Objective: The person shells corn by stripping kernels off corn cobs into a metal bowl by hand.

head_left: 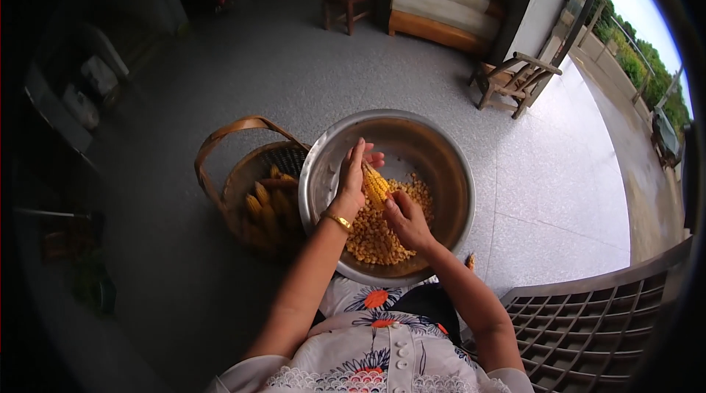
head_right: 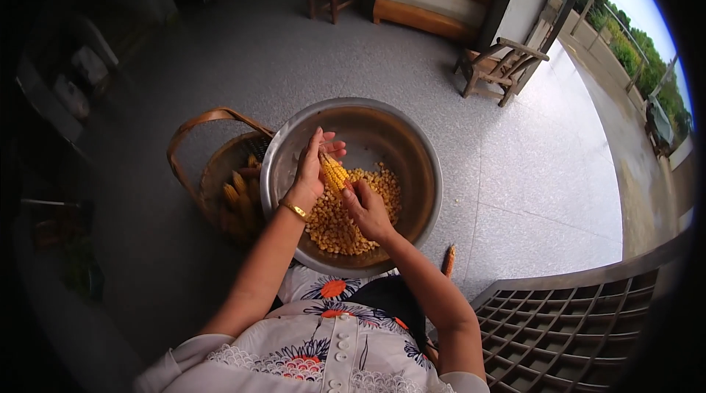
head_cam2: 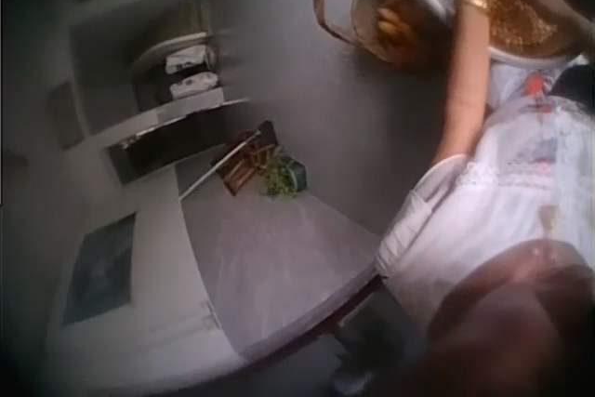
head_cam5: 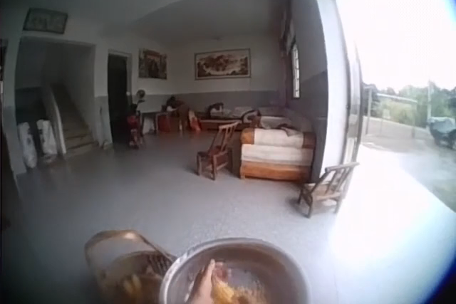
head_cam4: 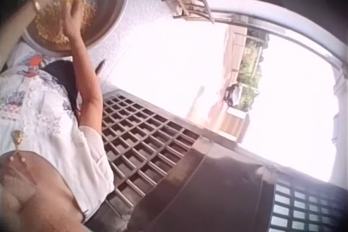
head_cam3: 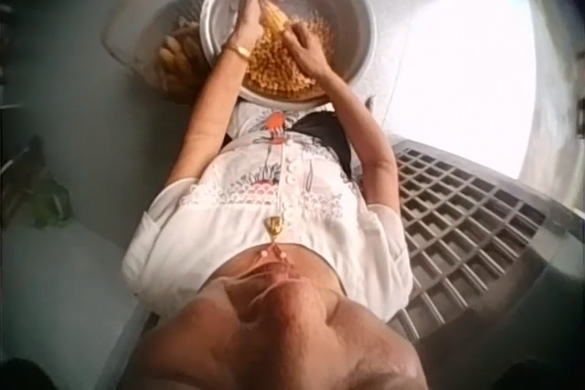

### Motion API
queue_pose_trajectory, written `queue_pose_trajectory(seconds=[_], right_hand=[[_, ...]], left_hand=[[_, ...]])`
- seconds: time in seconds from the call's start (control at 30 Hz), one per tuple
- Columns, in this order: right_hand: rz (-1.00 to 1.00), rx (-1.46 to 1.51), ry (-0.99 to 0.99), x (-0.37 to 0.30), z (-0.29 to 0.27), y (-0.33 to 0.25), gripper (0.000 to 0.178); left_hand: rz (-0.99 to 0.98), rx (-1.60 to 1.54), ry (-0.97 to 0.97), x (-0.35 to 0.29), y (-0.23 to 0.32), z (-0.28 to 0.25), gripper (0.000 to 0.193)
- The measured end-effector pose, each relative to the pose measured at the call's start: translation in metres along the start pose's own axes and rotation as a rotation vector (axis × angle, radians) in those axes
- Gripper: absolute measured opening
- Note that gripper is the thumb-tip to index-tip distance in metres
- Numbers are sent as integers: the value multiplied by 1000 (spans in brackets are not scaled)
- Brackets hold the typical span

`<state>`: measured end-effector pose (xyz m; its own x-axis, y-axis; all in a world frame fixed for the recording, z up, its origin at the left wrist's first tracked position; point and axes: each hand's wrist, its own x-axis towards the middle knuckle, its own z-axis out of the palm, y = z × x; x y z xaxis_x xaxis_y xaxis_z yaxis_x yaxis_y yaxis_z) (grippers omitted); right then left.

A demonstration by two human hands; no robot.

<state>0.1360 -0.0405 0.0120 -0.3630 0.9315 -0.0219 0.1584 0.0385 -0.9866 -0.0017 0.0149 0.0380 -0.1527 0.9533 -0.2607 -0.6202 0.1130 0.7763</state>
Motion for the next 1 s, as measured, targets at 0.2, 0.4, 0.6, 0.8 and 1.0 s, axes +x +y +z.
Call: queue_pose_trajectory(seconds=[0.2,0.4,0.6,0.8,1.0], right_hand=[[58,26,40,0,4,4,35],[240,397,14,-2,2,-1,36],[135,111,-39,-1,4,4,39],[295,333,33,0,0,14,35],[120,86,-16,-1,6,5,38]], left_hand=[[132,-49,-105,0,-22,-2,36],[143,-34,-85,-6,-23,-5,37],[116,-22,-89,-8,-25,-5,37],[115,5,-122,-8,-31,-8,36],[119,6,-99,-11,-29,-8,37]])
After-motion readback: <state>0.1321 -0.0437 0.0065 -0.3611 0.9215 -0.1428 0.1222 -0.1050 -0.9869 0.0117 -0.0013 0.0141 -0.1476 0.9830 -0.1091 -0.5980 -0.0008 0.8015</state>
